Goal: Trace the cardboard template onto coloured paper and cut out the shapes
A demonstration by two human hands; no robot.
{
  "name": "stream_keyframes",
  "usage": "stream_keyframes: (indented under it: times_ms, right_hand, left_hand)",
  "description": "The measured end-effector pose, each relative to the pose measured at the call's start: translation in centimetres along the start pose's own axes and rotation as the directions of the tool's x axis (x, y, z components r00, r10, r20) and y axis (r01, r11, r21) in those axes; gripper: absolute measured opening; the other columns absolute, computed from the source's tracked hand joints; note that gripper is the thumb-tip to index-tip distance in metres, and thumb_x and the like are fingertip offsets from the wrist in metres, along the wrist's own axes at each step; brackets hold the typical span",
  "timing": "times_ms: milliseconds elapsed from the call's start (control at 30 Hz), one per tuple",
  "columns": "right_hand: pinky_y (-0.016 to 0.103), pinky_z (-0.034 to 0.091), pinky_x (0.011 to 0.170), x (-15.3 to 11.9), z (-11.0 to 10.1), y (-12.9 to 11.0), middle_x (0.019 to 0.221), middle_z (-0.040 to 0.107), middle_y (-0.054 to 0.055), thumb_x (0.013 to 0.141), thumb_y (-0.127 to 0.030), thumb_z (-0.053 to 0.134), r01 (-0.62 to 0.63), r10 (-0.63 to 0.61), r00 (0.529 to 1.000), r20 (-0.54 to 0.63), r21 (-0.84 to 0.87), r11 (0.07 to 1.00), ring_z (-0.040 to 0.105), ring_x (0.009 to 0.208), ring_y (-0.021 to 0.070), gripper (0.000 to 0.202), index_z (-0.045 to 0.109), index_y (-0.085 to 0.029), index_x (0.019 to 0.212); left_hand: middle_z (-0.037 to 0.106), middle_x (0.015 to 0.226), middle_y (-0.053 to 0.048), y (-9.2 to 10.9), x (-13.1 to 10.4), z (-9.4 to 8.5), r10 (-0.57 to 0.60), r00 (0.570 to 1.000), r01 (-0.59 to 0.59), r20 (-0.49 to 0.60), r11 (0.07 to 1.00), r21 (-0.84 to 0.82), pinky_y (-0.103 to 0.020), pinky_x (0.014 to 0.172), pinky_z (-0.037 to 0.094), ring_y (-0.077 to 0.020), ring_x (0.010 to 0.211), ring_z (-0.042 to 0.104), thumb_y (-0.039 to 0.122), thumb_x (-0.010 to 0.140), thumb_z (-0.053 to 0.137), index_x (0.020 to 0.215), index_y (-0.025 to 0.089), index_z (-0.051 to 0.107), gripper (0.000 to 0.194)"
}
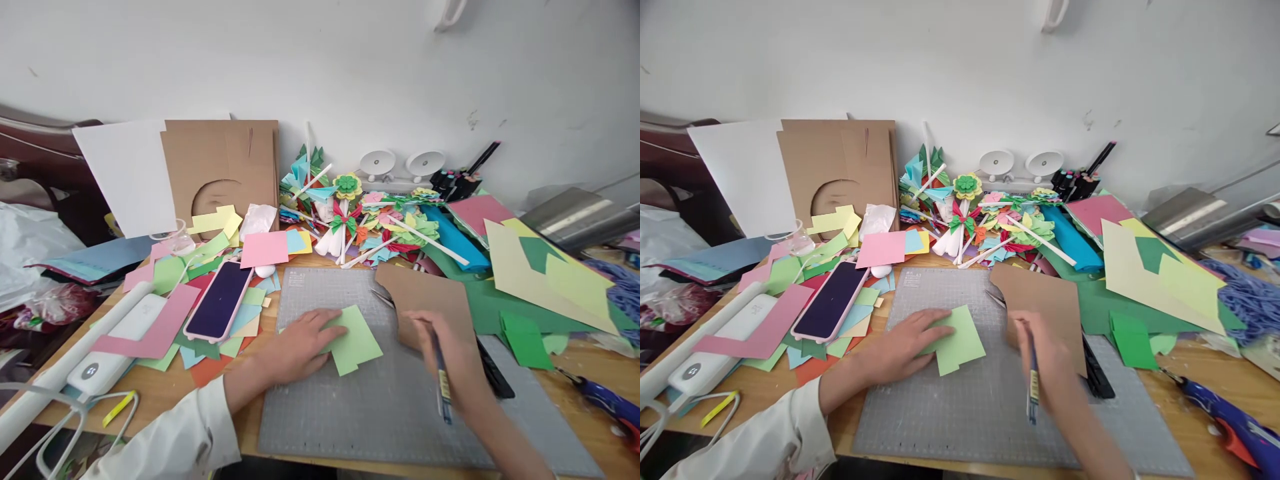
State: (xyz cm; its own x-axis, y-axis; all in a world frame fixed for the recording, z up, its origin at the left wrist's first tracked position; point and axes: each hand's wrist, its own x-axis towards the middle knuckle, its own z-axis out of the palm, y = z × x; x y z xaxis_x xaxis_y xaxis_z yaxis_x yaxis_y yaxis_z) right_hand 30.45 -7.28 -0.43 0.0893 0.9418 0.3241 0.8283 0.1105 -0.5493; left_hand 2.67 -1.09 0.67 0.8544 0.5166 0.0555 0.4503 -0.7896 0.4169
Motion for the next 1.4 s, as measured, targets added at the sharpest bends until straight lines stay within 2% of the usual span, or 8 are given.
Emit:
stream_keyframes:
  times_ms: [167,300,633,767,867,967,1167,1400]
  right_hand:
    - [0.059,0.042,0.095,-0.5,-1.5,5.3,0.130,0.058,0.019,0.089,-0.060,0.043,0.244,-0.257,0.966,0.018,-0.383,0.891,0.050,0.125,0.0395,0.041,0.053,-0.021,0.098]
    - [0.053,0.049,0.089,-1.2,-1.2,7.3,0.136,0.054,0.019,0.090,-0.060,0.043,0.311,-0.285,0.950,0.124,-0.417,0.854,0.051,0.124,0.0372,0.044,0.054,-0.020,0.103]
    - [0.037,0.055,0.082,-0.2,-3.5,4.1,0.114,0.070,0.013,0.092,-0.023,0.056,0.390,-0.502,0.861,-0.082,-0.527,0.755,0.070,0.096,0.0271,0.030,0.057,-0.017,0.122]
    - [0.033,0.054,0.090,-0.5,-4.6,1.0,0.117,0.069,0.011,0.086,-0.005,0.060,0.411,-0.568,0.799,-0.196,-0.510,0.755,0.068,0.104,0.0257,0.061,0.043,-0.019,0.143]
    - [0.036,0.053,0.097,-1.4,-4.0,-1.9,0.130,0.060,0.010,0.091,-0.005,0.049,0.563,-0.603,0.794,-0.082,-0.274,0.779,0.059,0.118,0.0261,0.059,0.038,-0.024,0.146]
    - [0.037,0.053,0.098,-2.4,-2.0,-5.4,0.130,0.060,0.008,0.094,-0.012,0.045,0.721,-0.721,0.691,0.058,0.014,0.693,0.056,0.121,0.0251,0.048,0.046,-0.027,0.139]
    - [0.032,0.049,0.101,-2.3,2.2,-9.4,0.120,0.068,0.013,0.090,-0.009,0.054,0.780,-0.836,0.527,0.152,0.306,0.546,0.055,0.122,0.0214,0.031,0.059,-0.018,0.119]
    - [0.047,0.038,0.110,1.3,3.8,-4.5,0.148,0.041,0.015,0.092,-0.024,0.054,0.446,-0.506,0.779,0.370,0.241,0.862,0.033,0.140,0.0238,0.035,0.049,-0.020,0.127]
  left_hand:
    - [0.038,0.150,-0.017,-1.8,2.5,0.2,0.108,0.994,-0.108,0.011,0.993,0.049,-0.044,0.111,0.033,-0.0287,0.138,0.036,0.022,0.093,0.052,0.132,0.018,0.048,0.039]
    - [0.033,0.153,-0.017,-2.6,3.4,0.2,0.174,0.984,-0.175,0.037,0.985,0.008,-0.046,0.115,0.027,-0.0292,0.142,0.029,0.044,0.094,0.051,0.138,0.019,0.044,0.051]
    - [0.035,0.153,-0.010,-4.0,-1.9,-3.0,-0.243,0.955,0.177,-0.172,0.928,-0.328,-0.046,0.115,0.027,-0.0277,0.140,0.033,0.036,0.092,0.053,0.137,0.024,0.044,0.048]
    - [0.052,0.140,-0.013,-4.8,-3.0,-3.7,-0.478,0.862,0.163,-0.170,0.577,-0.800,-0.047,0.111,0.034,-0.0292,0.130,0.047,0.045,0.093,0.050,0.128,0.020,0.052,0.043]
    - [0.061,0.129,-0.016,-5.2,-3.1,-5.1,-0.535,0.844,0.077,-0.035,0.186,-0.979,-0.050,0.105,0.041,-0.0332,0.120,0.057,0.058,0.091,0.041,0.119,0.016,0.057,0.054]
    - [0.066,0.122,-0.016,-5.3,-3.7,-6.5,-0.498,0.860,0.134,0.109,0.014,-0.991,-0.049,0.094,0.048,-0.0345,0.114,0.061,0.066,0.088,0.038,0.120,0.017,0.057,0.062]
    - [0.068,0.119,-0.012,-6.1,-6.1,-7.6,-0.586,0.801,0.361,0.125,0.305,-0.881,-0.037,0.079,0.053,-0.0273,0.098,0.067,0.039,0.077,0.072,0.116,0.021,0.058,0.045]
    - [0.071,0.110,-0.010,-8.3,-9.3,-10.1,-0.653,0.757,0.396,-0.032,0.496,-0.773,-0.039,0.088,0.053,-0.0288,0.105,0.065,0.043,0.077,0.071,0.103,0.022,0.066,0.034]
